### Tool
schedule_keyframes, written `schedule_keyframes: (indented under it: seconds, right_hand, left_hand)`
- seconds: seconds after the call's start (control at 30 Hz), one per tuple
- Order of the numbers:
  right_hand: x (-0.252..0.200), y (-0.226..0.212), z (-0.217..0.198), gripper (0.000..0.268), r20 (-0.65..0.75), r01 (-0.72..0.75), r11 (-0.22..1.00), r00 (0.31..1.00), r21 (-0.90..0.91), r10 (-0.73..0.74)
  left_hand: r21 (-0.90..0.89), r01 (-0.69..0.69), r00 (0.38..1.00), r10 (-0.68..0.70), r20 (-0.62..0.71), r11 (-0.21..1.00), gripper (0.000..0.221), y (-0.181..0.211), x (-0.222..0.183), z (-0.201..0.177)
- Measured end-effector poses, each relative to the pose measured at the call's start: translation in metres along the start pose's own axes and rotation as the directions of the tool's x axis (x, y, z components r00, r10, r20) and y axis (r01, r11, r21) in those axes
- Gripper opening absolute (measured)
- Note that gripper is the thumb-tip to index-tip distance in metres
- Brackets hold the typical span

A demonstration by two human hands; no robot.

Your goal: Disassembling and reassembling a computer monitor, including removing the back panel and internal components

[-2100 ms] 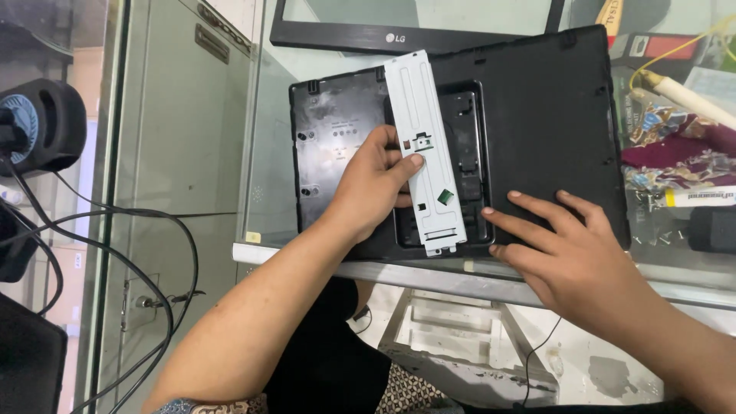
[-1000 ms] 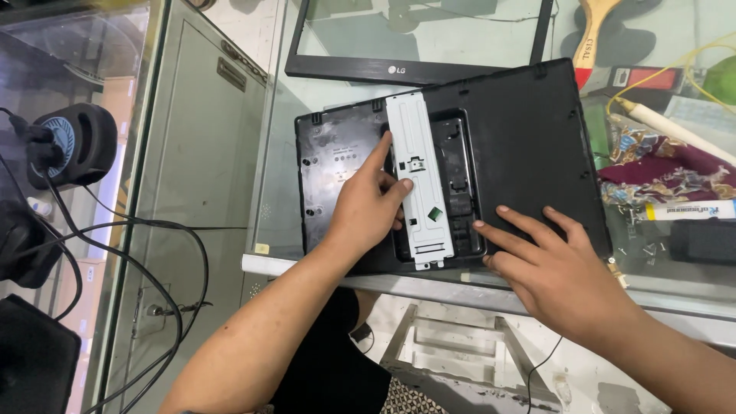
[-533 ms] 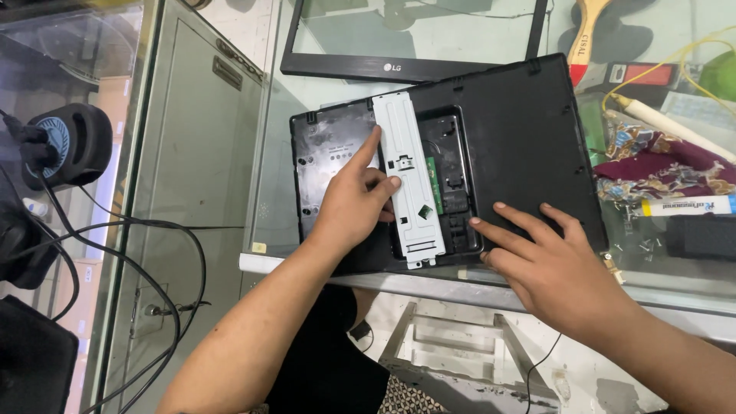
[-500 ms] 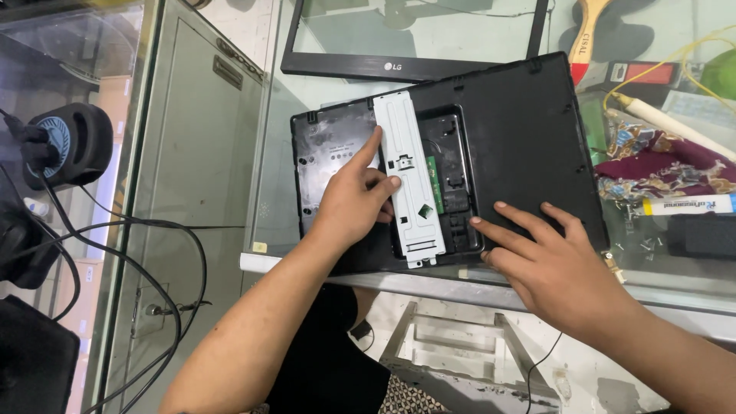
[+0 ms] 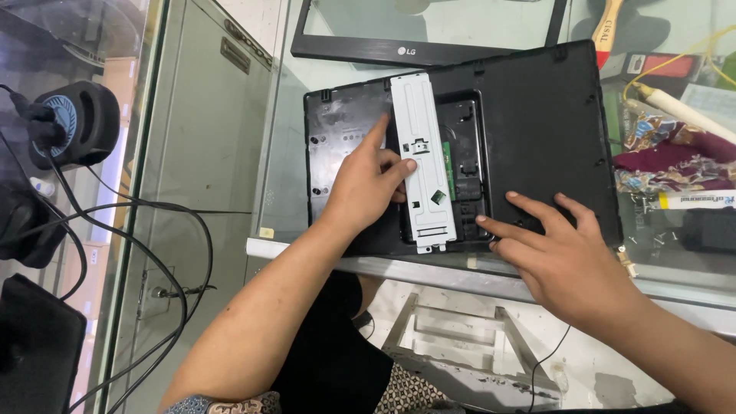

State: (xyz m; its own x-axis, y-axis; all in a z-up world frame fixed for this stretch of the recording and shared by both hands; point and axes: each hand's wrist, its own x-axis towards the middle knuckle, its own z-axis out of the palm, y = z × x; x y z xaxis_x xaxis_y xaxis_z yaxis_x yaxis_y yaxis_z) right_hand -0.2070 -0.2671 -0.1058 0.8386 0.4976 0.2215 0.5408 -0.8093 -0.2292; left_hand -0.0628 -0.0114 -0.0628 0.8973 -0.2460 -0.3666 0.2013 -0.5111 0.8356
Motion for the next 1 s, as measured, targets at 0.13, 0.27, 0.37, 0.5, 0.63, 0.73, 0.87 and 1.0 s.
schedule_keyframes:
  seconds: [0.13, 0.27, 0.37, 0.5, 0.63, 0.73, 0.87, 1.0]
  right_hand:
    - [0.001, 0.000, -0.001, 0.022, -0.003, -0.021, 0.997, 1.000, 0.076, 0.021]
    - [0.001, 0.001, 0.000, 0.020, 0.036, -0.050, 0.994, 0.998, 0.099, 0.047]
    - [0.001, 0.000, -0.001, 0.022, 0.001, -0.032, 0.995, 0.999, 0.097, 0.032]
    - [0.003, -0.003, -0.002, 0.012, 0.004, -0.049, 0.996, 0.999, 0.069, 0.049]
    - [0.001, -0.004, 0.001, 0.011, 0.003, -0.039, 0.999, 0.999, -0.020, 0.039]
    - [0.001, -0.002, 0.000, 0.014, 0.024, -0.053, 0.999, 0.998, 0.011, 0.053]
    - [0.001, -0.003, 0.001, 0.012, 0.020, -0.062, 0.998, 0.998, -0.020, 0.062]
    - [0.000, -0.004, 0.001, 0.013, 0.013, -0.048, 0.998, 0.999, -0.036, 0.049]
  left_hand:
    - [-0.196, 0.066, 0.998, -0.063, 0.019, 0.978, 0.031, -0.008, 0.006, 0.005]
    - [-0.258, 0.051, 0.999, -0.045, 0.031, 0.965, 0.027, -0.015, 0.010, 0.006]
    - [-0.281, 0.030, 0.999, -0.020, 0.037, 0.959, 0.026, -0.009, 0.009, 0.007]
    - [-0.207, 0.138, 0.990, -0.130, 0.049, 0.969, 0.029, -0.002, 0.007, 0.002]
    - [-0.211, 0.239, 0.970, -0.222, 0.104, 0.948, 0.019, 0.010, 0.002, -0.005]
    - [-0.253, 0.205, 0.977, -0.184, 0.104, 0.945, 0.017, 0.001, 0.006, -0.001]
    - [-0.177, 0.216, 0.975, -0.205, 0.083, 0.960, 0.019, 0.013, 0.002, -0.003]
    - [0.231, 0.143, 0.989, -0.149, 0.009, 0.963, 0.019, 0.015, 0.002, -0.007]
